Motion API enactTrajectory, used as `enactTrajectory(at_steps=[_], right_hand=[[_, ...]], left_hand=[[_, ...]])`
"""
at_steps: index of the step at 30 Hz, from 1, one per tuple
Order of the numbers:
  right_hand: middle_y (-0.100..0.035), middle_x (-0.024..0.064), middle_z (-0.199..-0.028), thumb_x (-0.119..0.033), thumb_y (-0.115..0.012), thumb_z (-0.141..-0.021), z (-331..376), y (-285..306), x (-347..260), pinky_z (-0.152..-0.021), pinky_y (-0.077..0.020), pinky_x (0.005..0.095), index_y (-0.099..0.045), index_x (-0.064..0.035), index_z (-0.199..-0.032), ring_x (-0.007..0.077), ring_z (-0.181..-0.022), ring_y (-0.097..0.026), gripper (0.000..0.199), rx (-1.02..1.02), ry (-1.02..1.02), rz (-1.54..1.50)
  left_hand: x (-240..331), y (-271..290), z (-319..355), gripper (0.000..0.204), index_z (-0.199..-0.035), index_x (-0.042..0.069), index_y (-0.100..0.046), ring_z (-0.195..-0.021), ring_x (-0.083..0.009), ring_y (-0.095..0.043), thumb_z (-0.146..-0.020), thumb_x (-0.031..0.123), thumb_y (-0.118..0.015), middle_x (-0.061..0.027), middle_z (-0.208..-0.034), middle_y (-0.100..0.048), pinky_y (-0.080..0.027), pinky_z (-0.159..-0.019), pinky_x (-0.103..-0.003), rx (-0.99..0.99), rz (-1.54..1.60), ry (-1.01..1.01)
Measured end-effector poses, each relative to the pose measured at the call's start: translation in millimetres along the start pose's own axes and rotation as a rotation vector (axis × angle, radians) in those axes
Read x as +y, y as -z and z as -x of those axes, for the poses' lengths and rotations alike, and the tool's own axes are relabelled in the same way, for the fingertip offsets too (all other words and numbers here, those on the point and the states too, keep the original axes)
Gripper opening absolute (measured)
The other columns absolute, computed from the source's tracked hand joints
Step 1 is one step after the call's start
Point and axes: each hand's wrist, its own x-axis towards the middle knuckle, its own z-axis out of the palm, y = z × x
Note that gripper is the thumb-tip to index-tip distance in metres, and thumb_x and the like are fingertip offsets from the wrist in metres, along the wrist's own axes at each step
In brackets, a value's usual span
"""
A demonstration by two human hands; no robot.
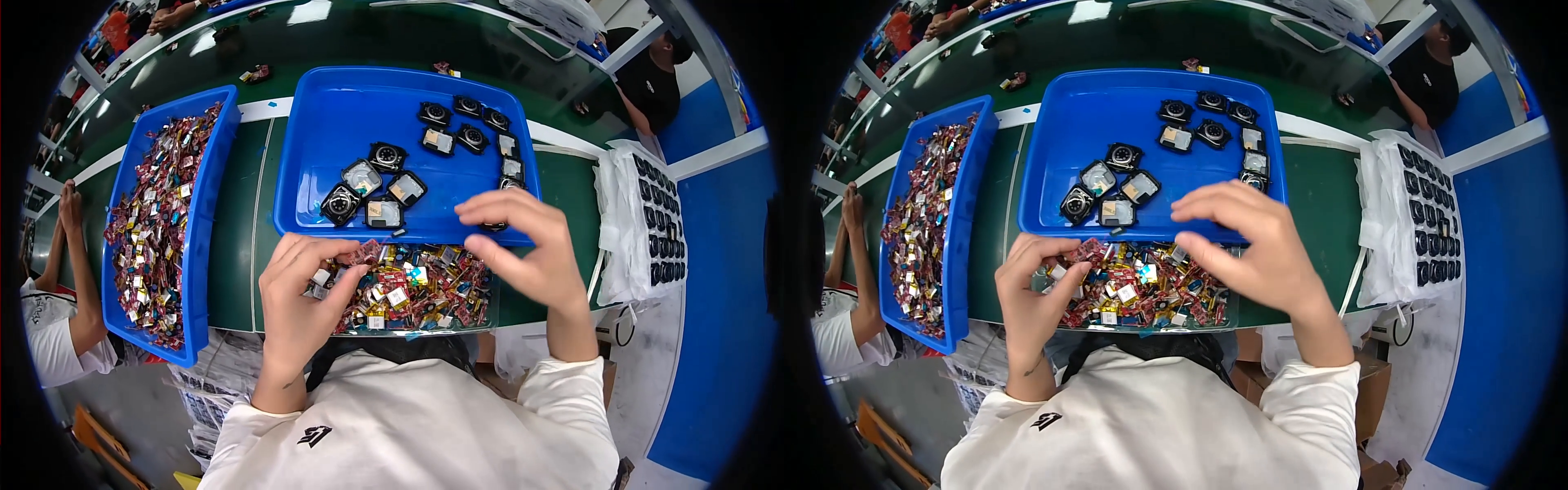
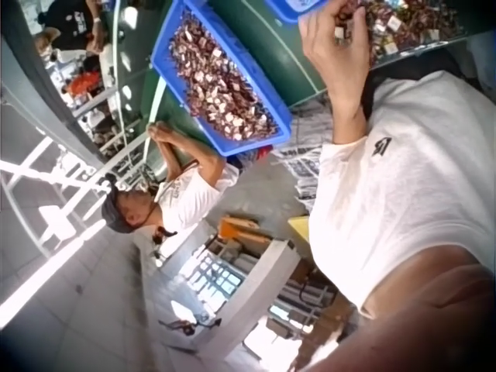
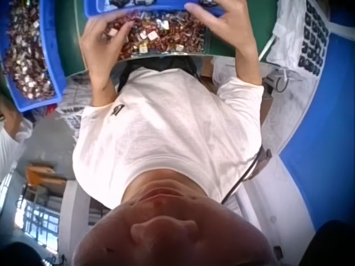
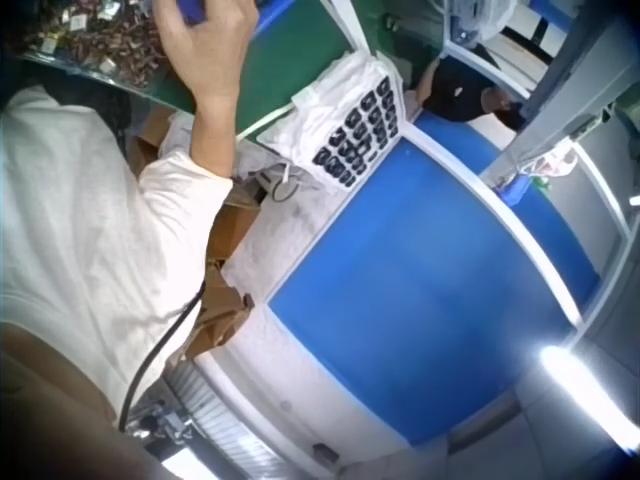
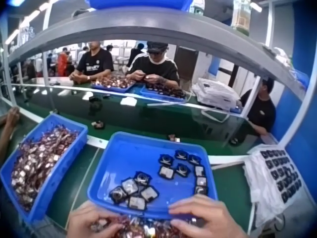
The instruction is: Assembling small electronic components, specifically attaching connectors or stickers to square sensor modules.
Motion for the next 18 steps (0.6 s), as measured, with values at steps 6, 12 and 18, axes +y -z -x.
enactTrajectory(at_steps=[6,12,18], right_hand=[[-0.062,0.0120,-0.117,-0.011,-0.073,-0.075,21.6,-31.5,-21.7,-0.086,-0.0448,0.0383,-0.066,-0.0040,-0.109,0.0301,-0.098,-0.057,0.036,0.078,0.043,-0.022],[-0.068,0.0095,-0.087,-0.002,-0.074,-0.073,21.3,-52.9,-12.1,-0.067,-0.0458,0.0307,-0.069,-0.0004,-0.084,0.0212,-0.074,-0.061,0.013,0.126,0.052,-0.210],[-0.065,0.0082,-0.073,-0.001,-0.074,-0.072,29.2,-63.6,-17.3,-0.057,-0.0434,0.0289,-0.069,-0.0012,-0.083,0.0191,-0.062,-0.058,0.012,0.210,0.055,-0.163]], left_hand=[[13.0,-10.9,-1.1,0.025,-0.086,0.004,-0.070,-0.074,-0.0196,-0.060,-0.064,-0.001,-0.079,-0.0060,-0.080,-0.069,-0.045,-0.066,-0.029,-0.158,0.147,-0.200],[15.2,-8.8,-1.6,0.023,-0.087,0.003,-0.071,-0.073,-0.0187,-0.061,-0.066,-0.001,-0.078,-0.0075,-0.083,-0.070,-0.046,-0.066,-0.028,-0.207,0.224,-0.219],[11.2,-6.8,4.5,0.011,-0.086,0.001,-0.069,-0.079,-0.0200,-0.060,-0.075,-0.003,-0.069,-0.0087,-0.085,-0.070,-0.046,-0.073,-0.030,-0.194,0.220,-0.062]])
